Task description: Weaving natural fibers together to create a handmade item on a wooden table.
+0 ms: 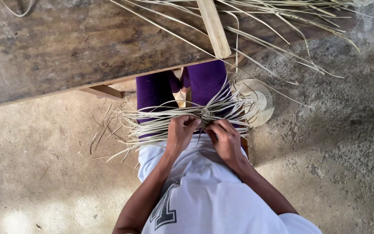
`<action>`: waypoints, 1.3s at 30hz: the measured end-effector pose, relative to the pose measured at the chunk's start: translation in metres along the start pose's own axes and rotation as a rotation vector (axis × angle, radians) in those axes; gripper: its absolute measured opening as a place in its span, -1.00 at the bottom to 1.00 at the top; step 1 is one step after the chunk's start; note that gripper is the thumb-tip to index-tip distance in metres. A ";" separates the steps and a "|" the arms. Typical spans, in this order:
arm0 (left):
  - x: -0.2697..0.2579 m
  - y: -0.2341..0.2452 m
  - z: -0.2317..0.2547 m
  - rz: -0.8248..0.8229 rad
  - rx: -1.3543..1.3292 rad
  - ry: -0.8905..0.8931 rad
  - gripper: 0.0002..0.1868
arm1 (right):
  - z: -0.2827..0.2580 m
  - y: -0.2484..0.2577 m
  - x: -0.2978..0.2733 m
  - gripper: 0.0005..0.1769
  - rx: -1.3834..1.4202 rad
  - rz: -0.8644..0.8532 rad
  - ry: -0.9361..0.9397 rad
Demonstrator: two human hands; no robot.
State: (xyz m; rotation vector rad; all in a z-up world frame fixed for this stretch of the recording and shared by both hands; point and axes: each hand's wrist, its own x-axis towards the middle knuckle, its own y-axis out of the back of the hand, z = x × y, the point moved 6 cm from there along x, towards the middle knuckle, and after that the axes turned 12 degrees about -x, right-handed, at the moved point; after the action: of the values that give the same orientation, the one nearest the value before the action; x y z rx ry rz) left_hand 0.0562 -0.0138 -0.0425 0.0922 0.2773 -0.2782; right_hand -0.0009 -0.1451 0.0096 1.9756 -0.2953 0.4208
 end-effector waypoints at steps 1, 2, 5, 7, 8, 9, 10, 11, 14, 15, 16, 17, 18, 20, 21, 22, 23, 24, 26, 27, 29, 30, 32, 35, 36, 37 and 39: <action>-0.003 0.000 0.004 0.001 -0.003 0.003 -0.79 | -0.002 0.007 0.002 -0.87 -0.001 -0.004 0.001; -0.005 0.001 0.011 0.009 0.021 -0.016 -0.82 | -0.001 0.010 0.005 -0.88 0.108 -0.061 -0.048; -0.010 -0.001 0.018 0.046 0.043 -0.032 -0.88 | -0.005 0.029 0.021 -0.93 0.280 -0.122 -0.105; -0.012 -0.001 0.021 0.071 0.040 -0.033 -0.91 | -0.010 0.037 0.036 -0.97 0.338 -0.123 -0.115; -0.012 -0.002 0.024 0.071 0.054 -0.036 -0.91 | -0.015 0.036 0.043 -0.97 0.308 -0.141 -0.077; -0.012 -0.003 0.028 0.070 0.067 -0.040 -0.91 | -0.020 0.036 0.051 -0.96 0.277 -0.159 -0.038; -0.010 -0.005 0.014 0.070 0.066 -0.043 -0.91 | -0.020 0.031 0.057 -0.96 0.275 -0.157 -0.036; -0.008 -0.008 0.001 0.080 0.078 -0.063 -0.90 | -0.023 0.025 0.063 -0.96 0.255 -0.203 0.024; -0.006 -0.011 0.003 0.046 0.043 -0.056 -0.89 | -0.029 0.018 0.075 -0.98 0.200 -0.282 0.093; -0.005 -0.014 0.009 -0.001 -0.006 -0.025 -0.90 | -0.030 0.016 0.077 -0.95 0.166 -0.320 0.099; -0.005 -0.013 0.000 -0.003 -0.010 -0.026 -0.90 | -0.029 0.016 0.075 -0.95 0.162 -0.320 0.099; -0.005 -0.012 -0.012 -0.011 -0.046 0.026 -0.89 | -0.028 0.019 0.074 -0.96 0.174 -0.247 0.083; -0.005 -0.012 -0.024 -0.015 -0.083 0.080 -0.86 | -0.027 0.022 0.073 -0.96 0.189 -0.176 0.071; -0.007 -0.009 -0.012 -0.023 -0.138 0.098 -0.89 | -0.031 0.033 0.060 -0.91 0.243 -0.183 -0.019; -0.008 -0.008 -0.007 -0.034 -0.187 0.116 -0.89 | -0.030 0.038 0.053 -0.85 0.298 -0.186 -0.113; -0.008 -0.008 -0.010 -0.032 -0.193 0.116 -0.89 | -0.029 0.035 0.042 -0.85 0.294 -0.191 -0.110; -0.007 -0.009 -0.011 -0.049 -0.228 0.084 -0.87 | -0.025 0.033 0.030 -0.86 0.240 -0.194 -0.139; -0.007 -0.010 -0.012 -0.066 -0.262 0.051 -0.85 | -0.021 0.031 0.019 -0.87 0.184 -0.195 -0.169; -0.008 -0.007 -0.003 -0.078 -0.308 0.032 -0.84 | -0.017 0.023 0.009 -0.91 0.108 -0.175 -0.145; -0.009 -0.007 0.002 -0.090 -0.348 0.013 -0.82 | -0.016 0.020 0.004 -0.93 0.036 -0.151 -0.124; -0.008 -0.011 -0.014 -0.091 -0.363 0.013 -0.83 | -0.018 0.018 0.004 -0.94 0.032 -0.161 -0.114; -0.007 -0.013 -0.021 -0.091 -0.374 0.013 -0.82 | -0.020 0.017 0.004 -0.93 0.032 -0.169 -0.106; -0.006 -0.014 -0.026 -0.052 -0.320 0.027 -0.82 | -0.017 0.016 0.000 -0.92 0.175 -0.180 -0.117; -0.007 -0.013 -0.023 0.014 -0.214 0.054 -0.80 | -0.036 0.058 0.020 -0.91 0.487 -0.174 -0.184; -0.010 -0.012 -0.022 0.035 -0.159 0.075 -0.80 | -0.046 0.079 0.027 -0.91 0.654 -0.158 -0.253; -0.012 -0.015 -0.026 0.035 -0.160 0.080 -0.80 | -0.040 0.073 0.024 -0.91 0.654 -0.162 -0.256; -0.008 -0.018 -0.030 0.044 -0.139 0.089 -0.79 | -0.018 0.063 0.018 -0.89 0.512 -0.102 -0.411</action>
State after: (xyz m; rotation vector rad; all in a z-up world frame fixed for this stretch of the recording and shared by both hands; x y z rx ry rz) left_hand 0.0356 -0.0250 -0.0700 -0.0265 0.3818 -0.2104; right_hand -0.0116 -0.1559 0.0756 2.5673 -0.3673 0.0123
